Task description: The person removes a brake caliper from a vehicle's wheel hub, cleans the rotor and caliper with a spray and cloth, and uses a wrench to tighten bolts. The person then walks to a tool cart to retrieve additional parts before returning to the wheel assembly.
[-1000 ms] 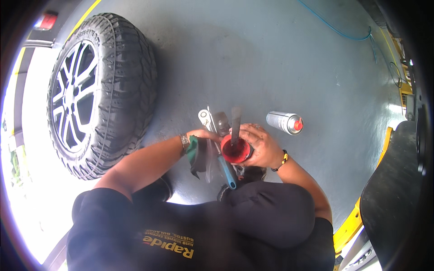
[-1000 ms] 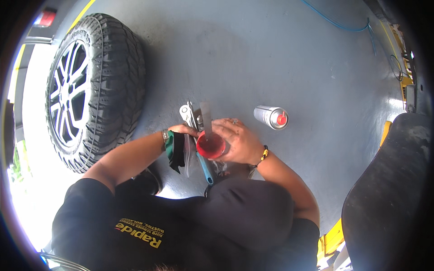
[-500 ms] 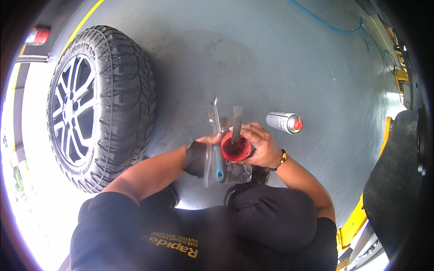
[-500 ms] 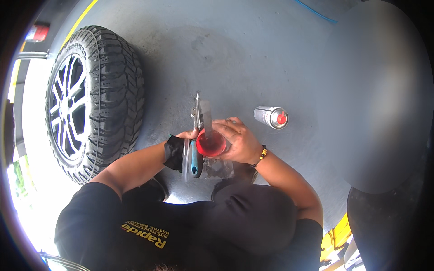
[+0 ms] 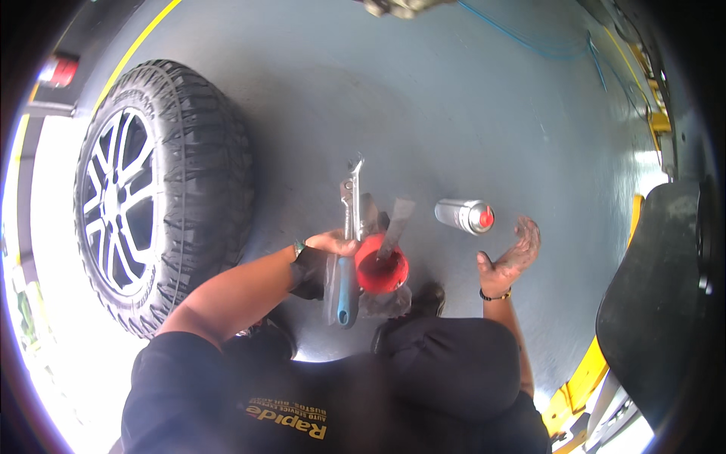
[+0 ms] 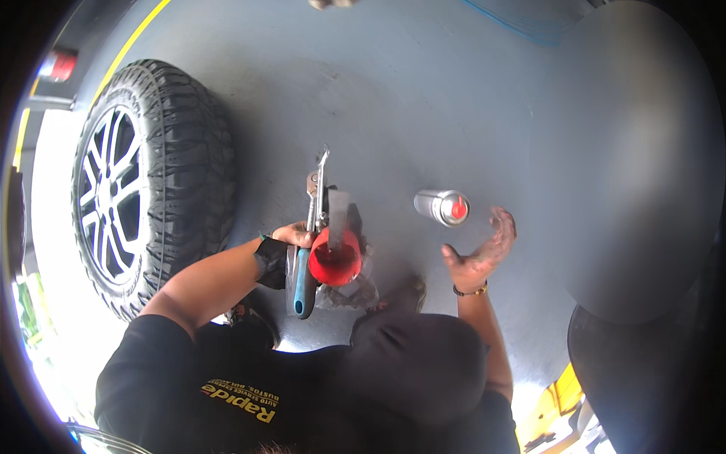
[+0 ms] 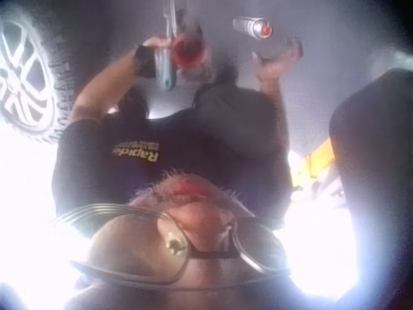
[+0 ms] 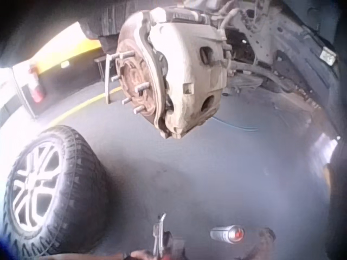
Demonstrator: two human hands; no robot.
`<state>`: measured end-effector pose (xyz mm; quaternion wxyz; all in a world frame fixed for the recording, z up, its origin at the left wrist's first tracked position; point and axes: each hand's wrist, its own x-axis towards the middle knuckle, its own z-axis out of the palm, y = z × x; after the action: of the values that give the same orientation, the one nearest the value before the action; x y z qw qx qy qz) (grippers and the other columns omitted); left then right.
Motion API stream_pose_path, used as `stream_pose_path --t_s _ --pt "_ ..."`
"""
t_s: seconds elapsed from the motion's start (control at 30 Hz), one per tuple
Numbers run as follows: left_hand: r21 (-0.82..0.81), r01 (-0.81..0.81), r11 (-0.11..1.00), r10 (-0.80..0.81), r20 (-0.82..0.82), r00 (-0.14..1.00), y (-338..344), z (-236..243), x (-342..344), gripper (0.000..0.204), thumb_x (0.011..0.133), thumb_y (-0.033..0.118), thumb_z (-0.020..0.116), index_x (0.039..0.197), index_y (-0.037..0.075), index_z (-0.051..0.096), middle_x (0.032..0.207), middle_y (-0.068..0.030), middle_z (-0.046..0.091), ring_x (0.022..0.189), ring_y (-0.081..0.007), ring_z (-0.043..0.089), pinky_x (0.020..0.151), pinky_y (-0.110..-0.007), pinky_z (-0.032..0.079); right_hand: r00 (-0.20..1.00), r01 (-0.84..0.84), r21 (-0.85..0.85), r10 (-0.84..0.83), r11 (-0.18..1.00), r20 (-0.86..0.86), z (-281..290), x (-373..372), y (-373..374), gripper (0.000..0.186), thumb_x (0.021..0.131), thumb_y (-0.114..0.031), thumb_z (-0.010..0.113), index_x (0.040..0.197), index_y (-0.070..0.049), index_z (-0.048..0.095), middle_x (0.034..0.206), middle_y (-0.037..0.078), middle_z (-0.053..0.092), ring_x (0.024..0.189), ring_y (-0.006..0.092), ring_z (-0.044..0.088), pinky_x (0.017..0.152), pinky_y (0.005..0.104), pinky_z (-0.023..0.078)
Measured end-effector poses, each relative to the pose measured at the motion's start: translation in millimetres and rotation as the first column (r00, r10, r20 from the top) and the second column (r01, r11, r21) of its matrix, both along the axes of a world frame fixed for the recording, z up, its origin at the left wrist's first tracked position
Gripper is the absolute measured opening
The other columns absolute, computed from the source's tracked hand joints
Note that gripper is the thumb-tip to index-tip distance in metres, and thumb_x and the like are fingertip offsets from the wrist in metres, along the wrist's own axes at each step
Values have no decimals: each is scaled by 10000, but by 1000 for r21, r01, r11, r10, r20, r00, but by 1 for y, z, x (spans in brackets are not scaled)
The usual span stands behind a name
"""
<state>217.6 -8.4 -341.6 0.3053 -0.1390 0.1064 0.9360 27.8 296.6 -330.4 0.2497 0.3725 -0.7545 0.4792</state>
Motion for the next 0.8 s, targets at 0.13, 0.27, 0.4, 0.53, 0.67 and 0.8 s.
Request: stream_pose_path --t_s 0.13,0.27,0.4,0.53,0.67,0.8 --pt "-208 142 968 -155 -51 987 -47 1 17 769 788 361 855 1395 33 516 1327 -140 602 1249 -276 570 1095 -430 434 884 54 155 -120 986 452 -49 9 -7 1004 677 -176 928 1474 44 360 1329 161 530 1194 290 552 990 429 485" --pt "-413 126 902 -233 -219 948 -85 35 32 659 834 314 835 1357 24 557 1279 -99 633 1196 -210 587 1063 -375 444 673 -28 317 -217 948 707 -54 -6 -14 912 660 -103 914 1422 36 431 1232 138 597 1100 226 608 981 356 497" --pt "-560 3 828 -265 -387 883 -137 105 70 677 874 362 803 1393 40 512 1292 -73 606 1240 -193 522 1084 -365 412 781 -93 342 -145 935 608 -4 0 -22 722 669 -54 910 1273 10 520 1157 91 625 1037 191 622 964 349 503" --pt "-535 -27 845 -162 -303 939 -172 169 152 722 867 413 801 1409 42 502 1307 -69 592 1245 -197 522 1105 -363 392 647 6 233 -181 973 740 79 37 -51 794 663 -60 906 1330 26 484 1197 127 621 1076 231 633 974 361 513" --pt "-439 -313 842 205 -276 939 -176 246 225 734 784 405 870 1337 51 541 1247 -63 616 1196 -202 552 1056 -361 430 668 -24 436 -310 900 677 149 66 -31 789 692 -66 898 1343 23 462 1219 131 608 1107 221 621 978 357 511" --pt "-261 -669 696 607 -283 743 -147 363 306 842 745 399 894 1392 28 502 1336 -110 597 1271 -239 537 1113 -412 392 648 -171 561 -337 810 683 271 103 -43 931 722 -1 873 1487 24 342 1287 133 566 1156 231 599 1024 346 476"
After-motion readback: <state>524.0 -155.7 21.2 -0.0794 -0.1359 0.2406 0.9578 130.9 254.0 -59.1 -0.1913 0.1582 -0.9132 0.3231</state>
